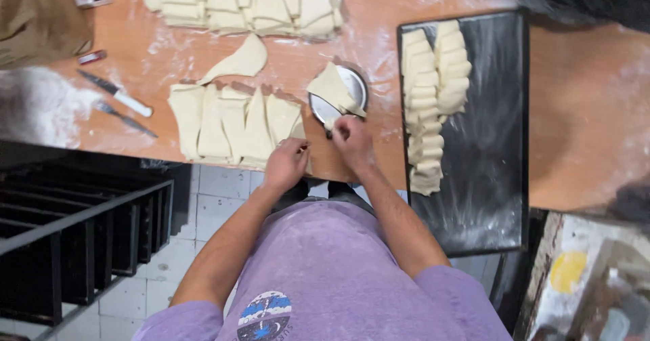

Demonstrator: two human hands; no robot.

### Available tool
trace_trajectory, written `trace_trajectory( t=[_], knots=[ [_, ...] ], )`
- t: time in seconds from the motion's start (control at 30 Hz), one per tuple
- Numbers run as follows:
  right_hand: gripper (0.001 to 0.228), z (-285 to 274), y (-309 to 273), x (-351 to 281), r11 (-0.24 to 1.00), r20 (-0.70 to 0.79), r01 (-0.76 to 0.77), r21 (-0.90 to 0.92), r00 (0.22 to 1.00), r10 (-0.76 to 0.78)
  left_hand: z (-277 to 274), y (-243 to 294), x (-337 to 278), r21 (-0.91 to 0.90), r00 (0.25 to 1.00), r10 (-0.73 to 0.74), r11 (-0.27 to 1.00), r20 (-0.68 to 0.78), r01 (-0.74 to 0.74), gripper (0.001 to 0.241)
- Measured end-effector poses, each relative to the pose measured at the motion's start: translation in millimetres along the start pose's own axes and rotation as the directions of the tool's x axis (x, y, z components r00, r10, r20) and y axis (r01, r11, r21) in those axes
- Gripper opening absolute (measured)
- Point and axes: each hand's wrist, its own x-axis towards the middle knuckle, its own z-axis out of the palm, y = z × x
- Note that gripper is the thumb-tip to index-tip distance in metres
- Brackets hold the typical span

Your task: The person is weighing pieces of pastry dough on a digital scale and rolling them into shapes on a baking tray.

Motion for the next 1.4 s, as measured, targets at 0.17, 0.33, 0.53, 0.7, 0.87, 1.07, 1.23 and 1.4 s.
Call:
trace_trajectory(
  t=[0.17,0.33,0.53,0.7,0.87,1.07,1.23,1.4],
  knots=[
    [0.018,-18,-38,57,0.906,-0.116,0.395,-0.150,0.903,-0.413,-48,-10,0,0.024,0.988,-0.150,0.988,-0.045,0.152,0.021],
    [0.018,-14,-47,72,0.776,0.039,0.484,-0.404,0.857,-0.514,-80,-87,59,0.106,0.978,-0.098,0.987,-0.182,0.119,0.021],
    [0.010,18,-67,32,0.834,-0.209,0.328,-0.443,0.867,-0.452,-114,-229,153,0.502,0.973,-0.159,0.836,-0.168,0.223,0.044],
    [0.013,66,-92,13,0.870,-0.217,0.250,-0.426,0.905,-0.366,-184,-130,177,0.673,0.925,-0.315,0.734,0.212,0.096,0.034],
    [0.044,119,-159,57,0.920,-0.083,0.335,-0.201,0.930,-0.357,-201,-101,162,0.190,0.956,0.074,0.973,0.285,-0.132,0.034],
    [0.039,182,-146,115,0.961,-0.274,0.252,-0.117,0.922,-0.275,-189,-118,157,-0.527,0.986,0.157,0.843,0.054,-0.105,0.039],
    [0.037,147,-192,82,0.964,-0.155,0.258,0.065,0.957,-0.245,-208,-112,138,-0.242,0.880,0.465,0.868,0.091,-0.434,0.052],
    [0.030,99,-181,44,0.959,-0.270,0.277,0.058,0.929,-0.252,-202,-79,129,-0.263,0.905,0.233,0.954,0.356,-0.143,0.042]
  ],
)
